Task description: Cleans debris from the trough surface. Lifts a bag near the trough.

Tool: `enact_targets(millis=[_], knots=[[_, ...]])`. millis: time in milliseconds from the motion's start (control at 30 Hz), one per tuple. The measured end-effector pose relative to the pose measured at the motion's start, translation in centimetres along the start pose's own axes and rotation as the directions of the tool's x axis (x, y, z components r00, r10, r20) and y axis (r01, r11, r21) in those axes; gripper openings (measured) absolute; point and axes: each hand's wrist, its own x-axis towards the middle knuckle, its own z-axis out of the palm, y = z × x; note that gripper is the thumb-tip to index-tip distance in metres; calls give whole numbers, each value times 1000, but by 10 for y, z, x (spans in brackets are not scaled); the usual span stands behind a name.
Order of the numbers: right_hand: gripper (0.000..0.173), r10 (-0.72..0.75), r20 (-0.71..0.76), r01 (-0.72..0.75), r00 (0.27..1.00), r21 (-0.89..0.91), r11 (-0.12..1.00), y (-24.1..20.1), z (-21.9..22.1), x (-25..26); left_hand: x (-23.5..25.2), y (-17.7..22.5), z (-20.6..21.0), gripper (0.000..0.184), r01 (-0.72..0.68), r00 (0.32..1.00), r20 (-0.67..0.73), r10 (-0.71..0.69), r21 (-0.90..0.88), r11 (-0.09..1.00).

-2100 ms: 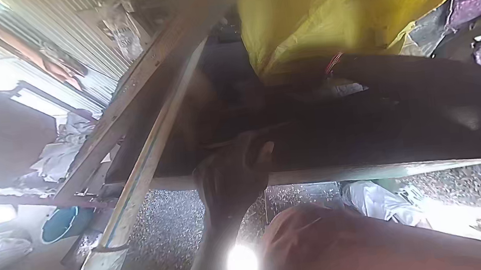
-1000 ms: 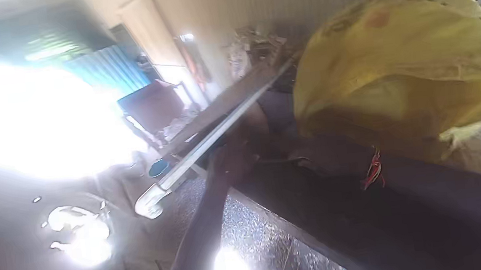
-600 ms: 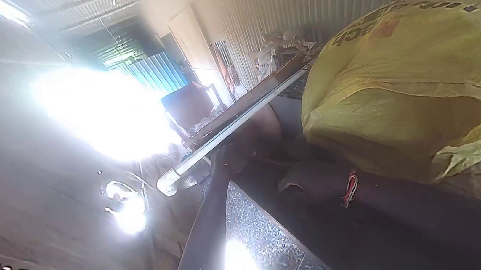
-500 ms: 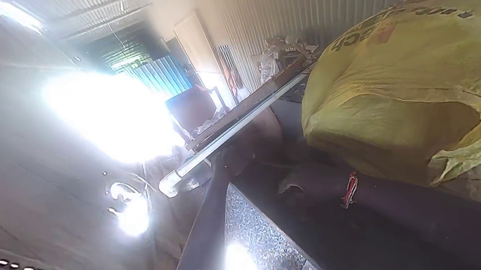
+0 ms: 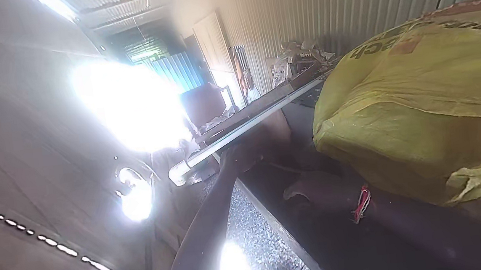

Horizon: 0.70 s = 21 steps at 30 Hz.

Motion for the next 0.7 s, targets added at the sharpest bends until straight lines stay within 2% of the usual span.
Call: enact_targets(millis=[67, 133, 200, 300, 433, 700], knots=[[38, 13, 8, -12, 1000, -22, 1000, -4, 3, -3, -8, 3, -1, 66, -2, 1000, 21, 1, 22, 1000], [42, 62, 80, -60, 995, -33, 998, -14, -3, -6, -11, 5, -4, 64, -4, 1000, 25, 3, 16, 1000], [40, 36, 49, -35, 998, -32, 999, -5, 1, 1, -4, 0, -2, 65, -17, 1000, 10, 17, 24, 1000], [41, 43, 34, -43, 998, -2, 999, 2, 4, 1, 8, -14, 17, 66, -101, 985, -135, 105, 37, 994], [40, 63, 33, -62, 997, -26, 998, 2, 3, 0, 4, -6, 4, 64, -20, 999, 27, 19, 30, 999], [38, 78, 58, -77, 995, -30, 997, 5, 4, 1, -3, -1, -1, 60, -40, 999, 31, 39, 30, 999]])
